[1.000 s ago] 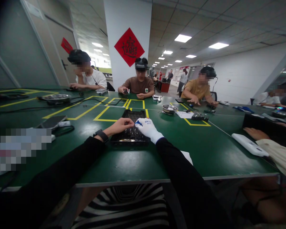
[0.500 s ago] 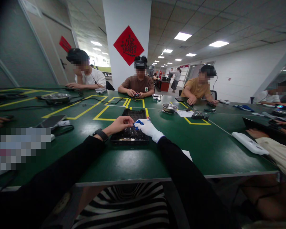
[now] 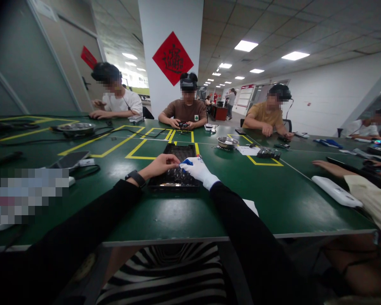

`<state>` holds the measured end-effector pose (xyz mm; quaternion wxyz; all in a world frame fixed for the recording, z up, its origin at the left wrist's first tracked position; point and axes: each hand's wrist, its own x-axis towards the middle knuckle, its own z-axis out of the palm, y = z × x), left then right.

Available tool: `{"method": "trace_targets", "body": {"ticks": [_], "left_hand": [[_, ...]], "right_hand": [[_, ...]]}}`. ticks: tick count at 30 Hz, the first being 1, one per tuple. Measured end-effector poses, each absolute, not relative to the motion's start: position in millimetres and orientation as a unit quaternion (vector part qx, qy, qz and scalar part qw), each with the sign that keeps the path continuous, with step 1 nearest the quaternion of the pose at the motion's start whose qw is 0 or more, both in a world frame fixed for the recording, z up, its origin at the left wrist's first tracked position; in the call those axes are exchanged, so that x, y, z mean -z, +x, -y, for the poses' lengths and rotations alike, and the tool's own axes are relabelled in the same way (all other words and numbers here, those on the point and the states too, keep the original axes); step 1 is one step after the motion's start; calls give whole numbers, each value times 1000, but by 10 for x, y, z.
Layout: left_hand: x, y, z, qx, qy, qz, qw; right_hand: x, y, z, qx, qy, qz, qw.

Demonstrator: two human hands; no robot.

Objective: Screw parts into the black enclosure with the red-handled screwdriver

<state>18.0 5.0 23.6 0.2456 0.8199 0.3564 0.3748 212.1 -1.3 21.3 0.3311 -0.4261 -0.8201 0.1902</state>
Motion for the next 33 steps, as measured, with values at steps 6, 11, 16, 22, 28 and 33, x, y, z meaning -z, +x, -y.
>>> {"method": "trace_targets", "body": {"ticks": [6,11,16,22,28,33], "left_hand": [[-230,161,-83,-457,762,-395,236],[-124,55,-220,-570,648,-462,204],[53,-67,-348,-538,582,-587,164],[114,-85,-390,-507,573,-614,195],[98,-82,-373,-502,580,-615,185],[84,-71,-365,-485,586,-628,166]], "right_hand": [[-347,2186,-1,-47,-486,767,415],[-380,2420,-99,40,-633,715,294],[-226,2532,-220,-24,-644,735,211],[-91,2589,-281,-35,-651,729,208],[-72,2502,-401,-35,-732,658,173],[-127,2505,-448,-79,-764,605,209]]}}
